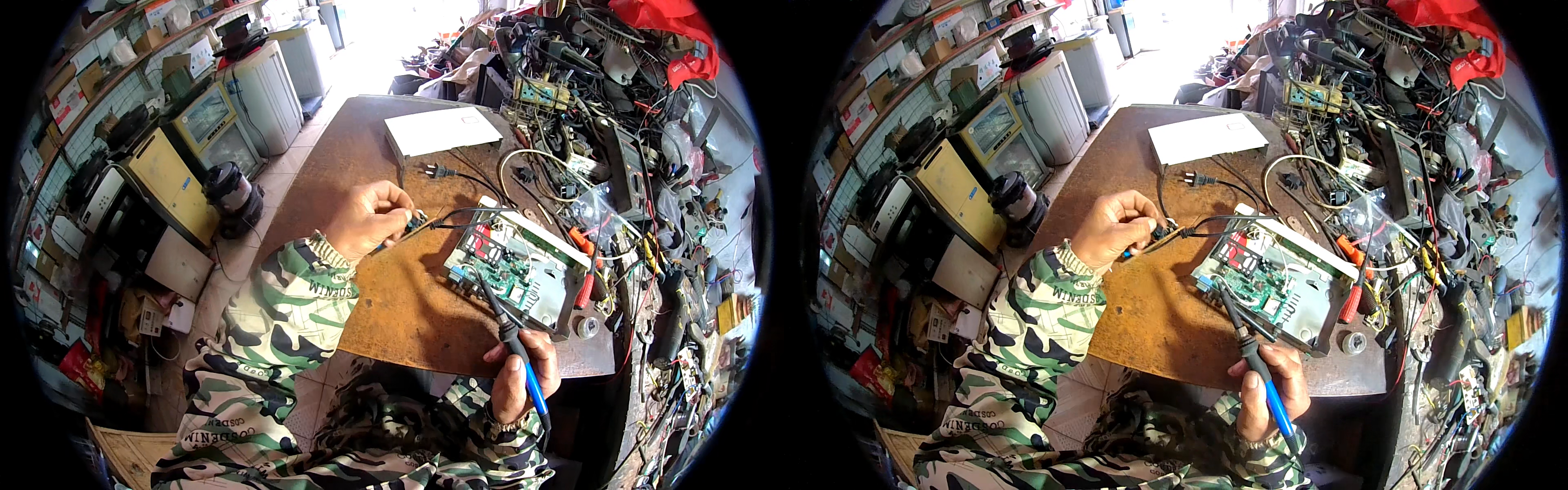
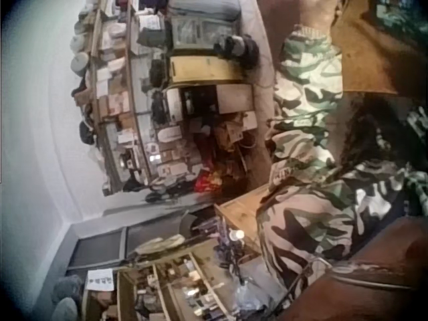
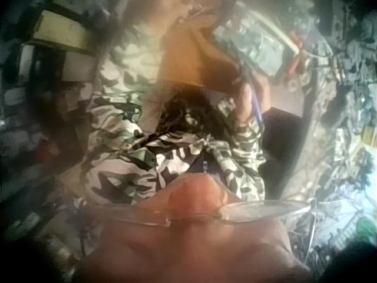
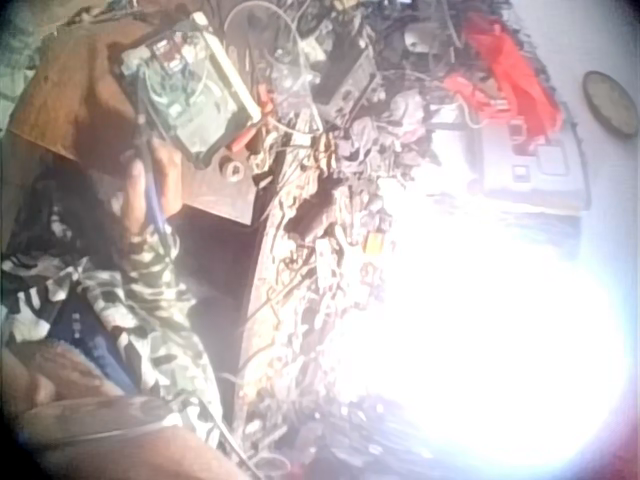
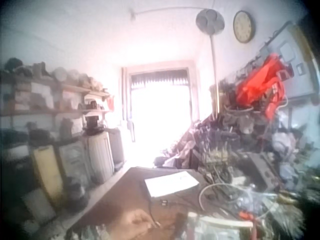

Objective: The person uses a soldering iron to apply heat to various points on a green circuit board held in their left hand. They repeatedly dip the soldering iron tip into a soldering station to clean or re-tin it. The person also handles a small cylindrical component, possibly a capacitor, and manipulates wires on the board.

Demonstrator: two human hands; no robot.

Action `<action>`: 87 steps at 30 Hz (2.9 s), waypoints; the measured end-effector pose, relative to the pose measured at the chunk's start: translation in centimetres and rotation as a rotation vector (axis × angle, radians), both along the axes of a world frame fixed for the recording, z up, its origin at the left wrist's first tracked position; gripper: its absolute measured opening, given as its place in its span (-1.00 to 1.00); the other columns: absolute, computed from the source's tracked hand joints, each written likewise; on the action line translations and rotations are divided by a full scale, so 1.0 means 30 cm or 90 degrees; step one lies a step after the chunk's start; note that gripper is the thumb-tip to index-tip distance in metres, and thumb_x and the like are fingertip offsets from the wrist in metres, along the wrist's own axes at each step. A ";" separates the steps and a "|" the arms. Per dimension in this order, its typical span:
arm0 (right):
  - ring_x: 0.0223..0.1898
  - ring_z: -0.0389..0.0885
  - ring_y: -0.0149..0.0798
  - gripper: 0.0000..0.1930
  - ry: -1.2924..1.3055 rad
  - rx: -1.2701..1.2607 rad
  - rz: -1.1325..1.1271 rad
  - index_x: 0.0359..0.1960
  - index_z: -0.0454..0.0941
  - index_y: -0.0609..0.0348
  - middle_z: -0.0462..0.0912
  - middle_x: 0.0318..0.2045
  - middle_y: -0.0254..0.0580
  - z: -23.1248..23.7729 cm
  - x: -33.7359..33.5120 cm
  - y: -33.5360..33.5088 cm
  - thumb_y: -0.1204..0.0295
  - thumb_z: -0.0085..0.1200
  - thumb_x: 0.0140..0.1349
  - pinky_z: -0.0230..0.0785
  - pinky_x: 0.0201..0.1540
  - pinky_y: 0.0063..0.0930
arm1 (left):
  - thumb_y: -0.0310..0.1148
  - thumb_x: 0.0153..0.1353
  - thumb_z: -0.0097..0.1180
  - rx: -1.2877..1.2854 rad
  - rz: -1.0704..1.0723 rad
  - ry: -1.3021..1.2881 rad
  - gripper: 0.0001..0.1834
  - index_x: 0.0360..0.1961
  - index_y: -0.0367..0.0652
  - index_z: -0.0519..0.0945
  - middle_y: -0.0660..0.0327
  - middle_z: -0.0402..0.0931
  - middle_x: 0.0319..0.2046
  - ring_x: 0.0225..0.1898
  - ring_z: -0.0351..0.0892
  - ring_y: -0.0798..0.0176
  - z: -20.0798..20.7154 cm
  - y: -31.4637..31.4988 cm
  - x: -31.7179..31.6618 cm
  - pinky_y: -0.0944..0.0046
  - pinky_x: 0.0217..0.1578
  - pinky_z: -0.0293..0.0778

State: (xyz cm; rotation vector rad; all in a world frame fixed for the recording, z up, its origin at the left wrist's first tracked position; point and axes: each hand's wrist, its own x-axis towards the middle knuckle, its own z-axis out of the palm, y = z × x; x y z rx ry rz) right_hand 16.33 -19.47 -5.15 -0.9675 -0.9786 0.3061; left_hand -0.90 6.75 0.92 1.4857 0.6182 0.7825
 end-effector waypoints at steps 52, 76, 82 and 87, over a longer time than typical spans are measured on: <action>-0.21 0.65 0.18 -0.56 -0.566 -0.239 0.054 0.15 0.53 0.07 0.61 -0.17 0.03 0.189 -0.023 0.370 0.58 0.17 0.20 0.54 -0.16 -0.06 | -0.44 0.20 0.11 0.299 -0.054 0.455 -0.78 -0.20 -0.31 0.70 0.02 0.69 -0.39 -0.32 0.69 0.18 0.022 0.029 -0.063 0.15 -0.24 0.54; -0.17 0.74 0.07 -0.47 -0.437 -0.079 -0.262 0.20 0.51 0.15 0.68 -0.11 0.20 -0.018 0.019 0.011 0.70 0.21 0.14 0.63 -0.17 -0.19 | -0.13 -0.16 0.57 0.553 0.000 0.577 -0.30 -0.10 -0.32 0.49 -0.05 0.51 -0.19 -0.14 0.58 -0.20 0.050 -0.147 -0.004 -0.05 -0.10 0.51; -0.27 0.72 0.03 -0.41 -0.409 -0.076 -0.209 0.24 0.48 0.10 0.68 -0.13 0.16 -0.008 0.039 -0.002 0.69 0.26 0.13 0.60 -0.21 -0.19 | -0.21 -0.21 0.61 0.627 0.017 0.551 -0.31 -0.11 -0.30 0.49 -0.01 0.49 -0.23 -0.19 0.59 -0.15 0.063 -0.168 0.008 -0.03 -0.19 0.53; -0.37 0.65 -0.11 -0.57 -0.292 -0.163 -0.106 0.22 0.46 0.16 0.66 -0.42 -0.12 -0.003 0.044 -0.027 0.56 0.18 0.30 0.52 -0.15 -0.13 | -0.22 -0.21 0.61 0.643 0.009 0.568 -0.31 -0.11 -0.28 0.49 0.00 0.49 -0.23 -0.22 0.60 -0.15 0.072 -0.170 0.018 -0.02 -0.21 0.55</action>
